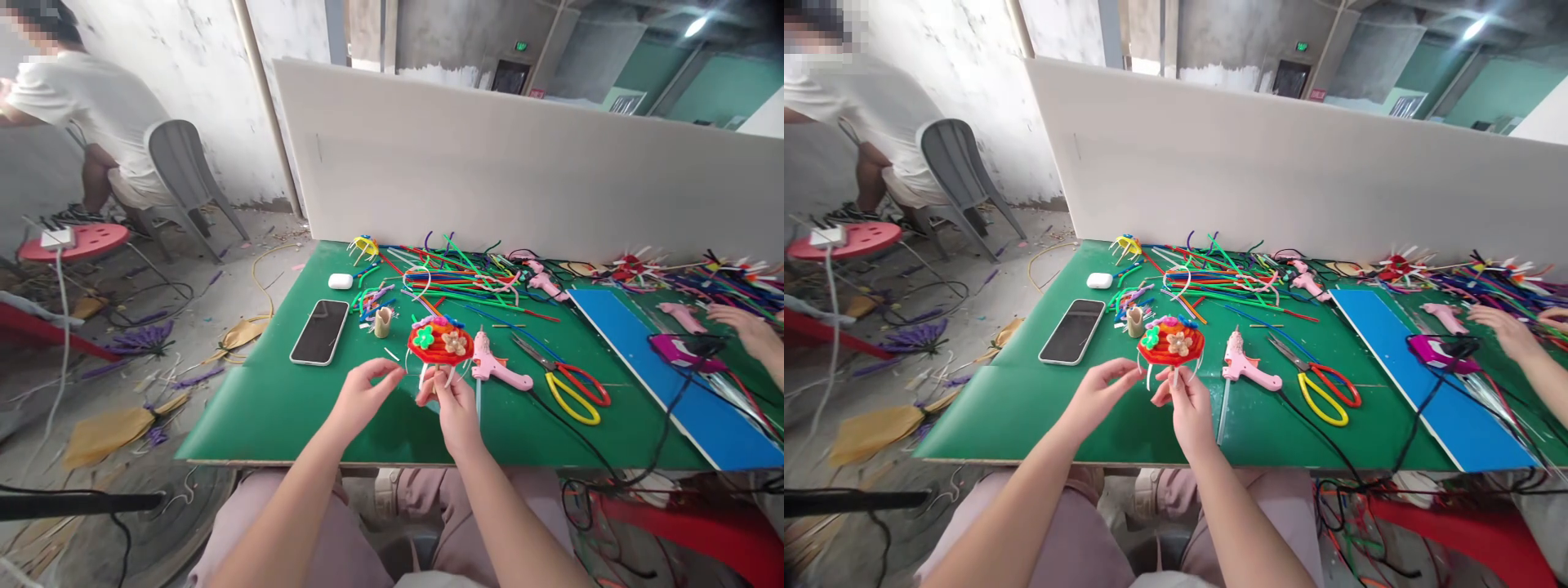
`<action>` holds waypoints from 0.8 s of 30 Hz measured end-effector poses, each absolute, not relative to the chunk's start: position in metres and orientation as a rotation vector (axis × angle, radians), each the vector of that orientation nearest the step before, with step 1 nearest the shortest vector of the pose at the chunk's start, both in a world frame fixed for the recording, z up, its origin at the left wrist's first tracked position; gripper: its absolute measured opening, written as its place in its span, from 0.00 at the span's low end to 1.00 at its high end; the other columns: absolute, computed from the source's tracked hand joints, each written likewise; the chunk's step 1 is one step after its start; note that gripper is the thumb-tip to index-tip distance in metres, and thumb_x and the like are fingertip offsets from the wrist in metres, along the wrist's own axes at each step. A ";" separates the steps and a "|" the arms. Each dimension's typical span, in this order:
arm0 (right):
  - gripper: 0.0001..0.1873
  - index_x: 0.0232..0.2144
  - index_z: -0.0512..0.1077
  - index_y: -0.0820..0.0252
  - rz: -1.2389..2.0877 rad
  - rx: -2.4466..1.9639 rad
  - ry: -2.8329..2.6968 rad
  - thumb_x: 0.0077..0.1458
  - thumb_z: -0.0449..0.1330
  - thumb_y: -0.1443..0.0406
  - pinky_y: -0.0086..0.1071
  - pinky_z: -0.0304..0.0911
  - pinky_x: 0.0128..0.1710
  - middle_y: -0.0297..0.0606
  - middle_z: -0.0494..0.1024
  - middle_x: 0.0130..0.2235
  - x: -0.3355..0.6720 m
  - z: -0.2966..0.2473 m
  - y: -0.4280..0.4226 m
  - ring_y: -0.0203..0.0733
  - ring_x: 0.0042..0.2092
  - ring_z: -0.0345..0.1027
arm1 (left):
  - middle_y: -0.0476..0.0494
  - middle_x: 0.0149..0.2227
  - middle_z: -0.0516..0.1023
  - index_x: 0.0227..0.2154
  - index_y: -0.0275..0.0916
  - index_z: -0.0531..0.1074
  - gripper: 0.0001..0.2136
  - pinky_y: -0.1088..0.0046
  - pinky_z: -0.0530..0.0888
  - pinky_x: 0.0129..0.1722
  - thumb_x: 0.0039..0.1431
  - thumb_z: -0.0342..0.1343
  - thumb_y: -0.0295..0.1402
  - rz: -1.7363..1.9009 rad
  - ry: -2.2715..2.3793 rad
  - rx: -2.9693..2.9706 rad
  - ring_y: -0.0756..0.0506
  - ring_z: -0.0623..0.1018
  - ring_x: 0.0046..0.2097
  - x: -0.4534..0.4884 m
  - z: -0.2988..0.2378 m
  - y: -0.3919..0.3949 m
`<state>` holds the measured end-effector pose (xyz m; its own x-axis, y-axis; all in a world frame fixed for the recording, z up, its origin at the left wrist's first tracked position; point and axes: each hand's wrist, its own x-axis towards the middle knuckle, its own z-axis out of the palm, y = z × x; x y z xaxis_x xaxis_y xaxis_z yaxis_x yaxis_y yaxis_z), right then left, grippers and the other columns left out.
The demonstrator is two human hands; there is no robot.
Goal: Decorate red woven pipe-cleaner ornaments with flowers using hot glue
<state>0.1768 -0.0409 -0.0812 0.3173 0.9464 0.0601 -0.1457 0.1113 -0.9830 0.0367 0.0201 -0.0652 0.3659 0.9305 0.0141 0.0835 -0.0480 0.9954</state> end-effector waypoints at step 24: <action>0.23 0.33 0.72 0.61 1.138 -1.171 -0.982 0.55 0.49 0.49 0.28 0.64 0.23 0.36 0.74 0.24 0.159 -0.086 -0.041 0.37 0.25 0.68 | 0.54 0.17 0.64 0.26 0.35 0.72 0.15 0.79 0.58 0.18 0.44 0.61 0.44 1.042 0.875 0.928 0.57 0.59 0.18 0.072 -0.069 -0.005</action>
